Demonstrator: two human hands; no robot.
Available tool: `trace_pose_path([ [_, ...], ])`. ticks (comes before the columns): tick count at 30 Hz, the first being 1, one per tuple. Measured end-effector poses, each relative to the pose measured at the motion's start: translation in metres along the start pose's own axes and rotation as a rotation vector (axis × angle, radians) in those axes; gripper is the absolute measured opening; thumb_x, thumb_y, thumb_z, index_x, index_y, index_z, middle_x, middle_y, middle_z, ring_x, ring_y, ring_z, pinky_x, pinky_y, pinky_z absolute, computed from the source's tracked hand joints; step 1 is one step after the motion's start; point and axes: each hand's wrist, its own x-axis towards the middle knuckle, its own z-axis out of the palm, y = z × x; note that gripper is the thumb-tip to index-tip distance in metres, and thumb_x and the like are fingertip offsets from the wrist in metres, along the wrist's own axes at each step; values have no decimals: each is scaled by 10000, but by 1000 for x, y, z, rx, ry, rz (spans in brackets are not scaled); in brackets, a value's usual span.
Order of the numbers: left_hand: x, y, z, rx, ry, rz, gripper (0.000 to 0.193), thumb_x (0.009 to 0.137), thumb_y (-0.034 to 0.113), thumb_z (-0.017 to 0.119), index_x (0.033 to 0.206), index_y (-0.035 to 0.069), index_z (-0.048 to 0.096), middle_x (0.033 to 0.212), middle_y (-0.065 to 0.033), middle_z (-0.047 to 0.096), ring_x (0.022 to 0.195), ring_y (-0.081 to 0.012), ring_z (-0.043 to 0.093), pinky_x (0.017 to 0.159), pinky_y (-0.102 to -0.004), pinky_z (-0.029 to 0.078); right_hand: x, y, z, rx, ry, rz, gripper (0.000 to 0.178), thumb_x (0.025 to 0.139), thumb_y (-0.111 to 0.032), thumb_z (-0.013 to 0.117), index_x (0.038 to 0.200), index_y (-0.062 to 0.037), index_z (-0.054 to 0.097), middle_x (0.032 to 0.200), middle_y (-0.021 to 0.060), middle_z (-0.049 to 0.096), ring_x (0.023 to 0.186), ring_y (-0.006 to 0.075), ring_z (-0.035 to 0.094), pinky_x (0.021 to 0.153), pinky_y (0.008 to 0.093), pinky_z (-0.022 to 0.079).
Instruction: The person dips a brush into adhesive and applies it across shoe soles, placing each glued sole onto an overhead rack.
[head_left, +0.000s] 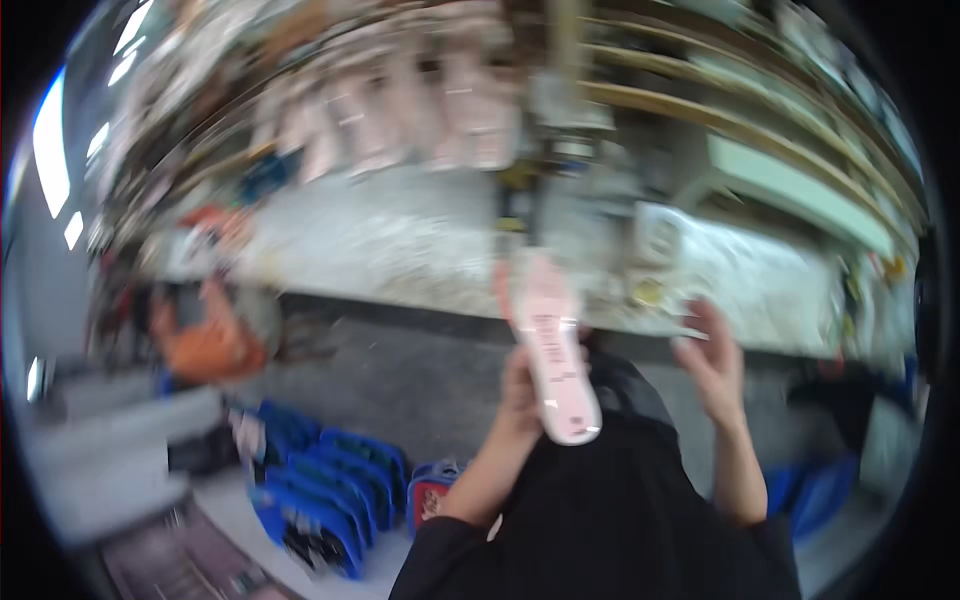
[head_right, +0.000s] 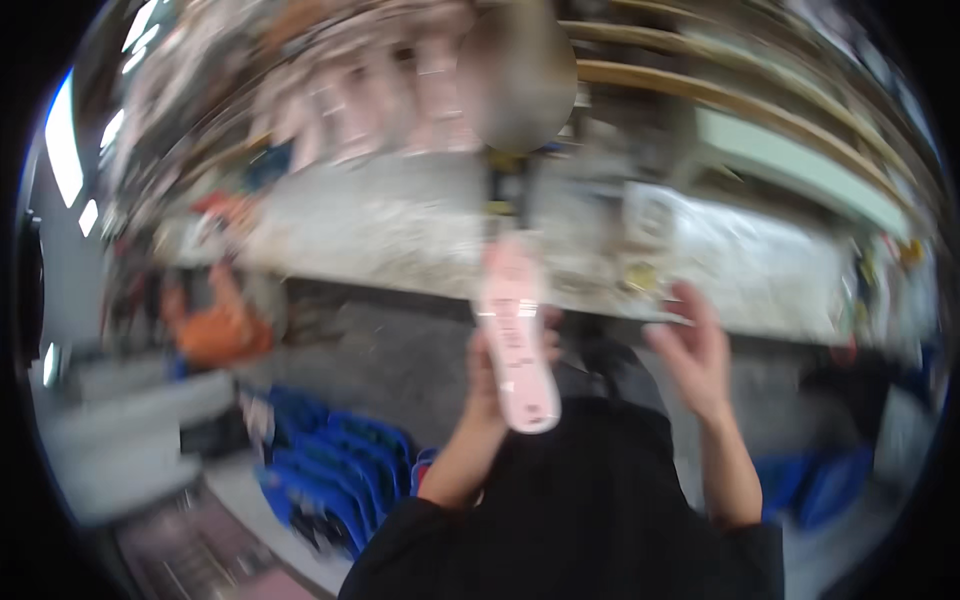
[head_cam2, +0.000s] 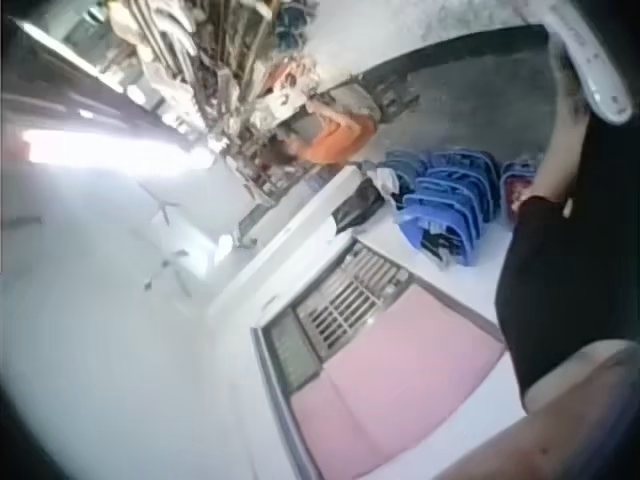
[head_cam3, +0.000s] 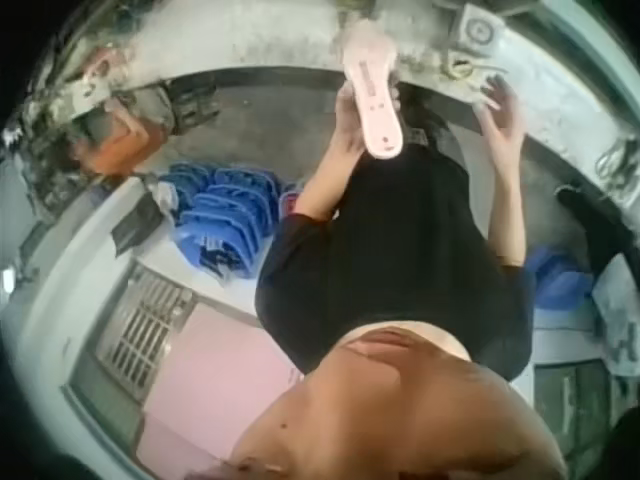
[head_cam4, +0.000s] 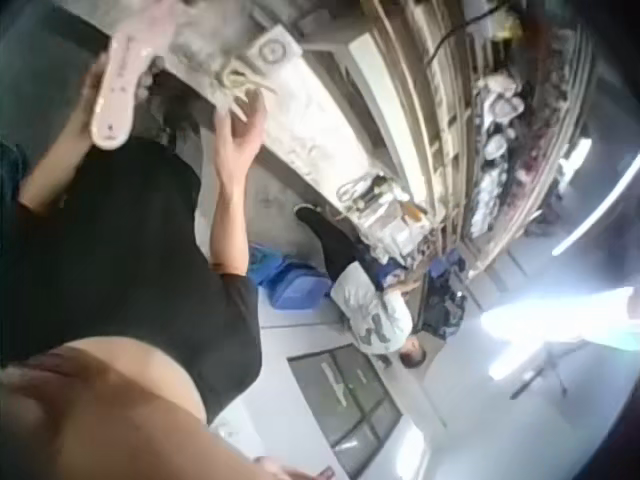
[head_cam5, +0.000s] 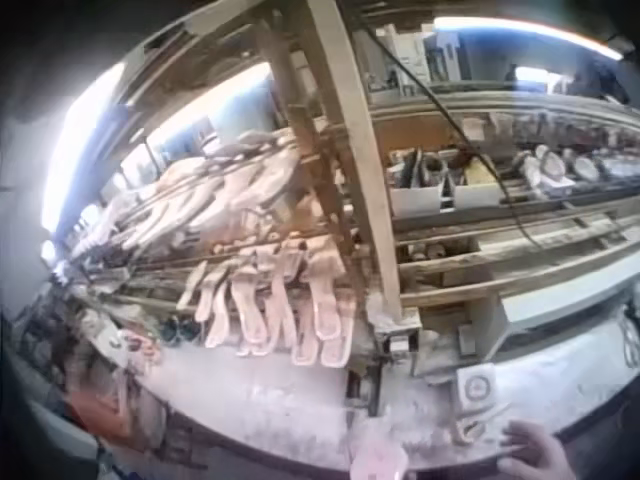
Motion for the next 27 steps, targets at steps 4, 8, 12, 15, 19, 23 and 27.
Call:
trace_pose_path([
  [4,-20,-32,-15,-69,-68,-14,895,822,444,827,1509,58,402,1432,-162,544,1161,-269,636,992,-459,558,68,60,-37,-588,183,-274,691,894,-194,738,1509,-82,444,1414,174,514,1198,331,582,950,429,517],
  [8,-30,-43,-52,74,-74,70,819,857,475,789,1457,37,444,1325,-133,606,1022,-231,703,829,-394,636,123,120,-61,-1077,185,-335,537,864,-215,746,1339,-25,584,1320,236,600,1143,412,616,957,457,508],
  [12,-32,-26,-45,37,-71,42,831,851,449,801,1451,6,434,1242,-124,628,966,-207,705,814,-365,635,123,106,-47,-986,33,-125,296,826,-213,777,981,32,717,994,251,716,926,405,694,823,453,546],
  [15,-35,-11,-20,87,-124,44,879,818,410,843,1456,-16,416,1279,-134,611,975,-202,705,814,-360,634,122,108,-45,-996,22,-144,255,801,-195,806,911,22,730,939,235,720,899,404,692,796,472,546],
  [19,-40,-18,-30,137,-38,133,927,773,339,893,1469,-17,396,1309,-146,598,992,-227,701,818,-359,636,125,110,-39,-1070,-64,-187,237,794,-177,796,950,-5,747,890,222,719,884,405,691,804,484,545],
  [23,-41,-25,-33,175,-62,89,967,746,382,907,1462,-25,401,1314,-144,575,957,-235,695,793,-349,638,125,110,-31,-1196,-147,-125,182,822,-159,745,950,-30,753,904,216,724,894,402,692,807,492,553],
  [27,-46,-29,-25,86,-155,91,944,727,352,916,1428,-52,429,1276,-151,577,903,-225,686,725,-326,624,122,118,-27,-1322,-263,-189,214,841,-142,664,1022,-65,750,927,206,731,879,397,703,819,493,564],
])
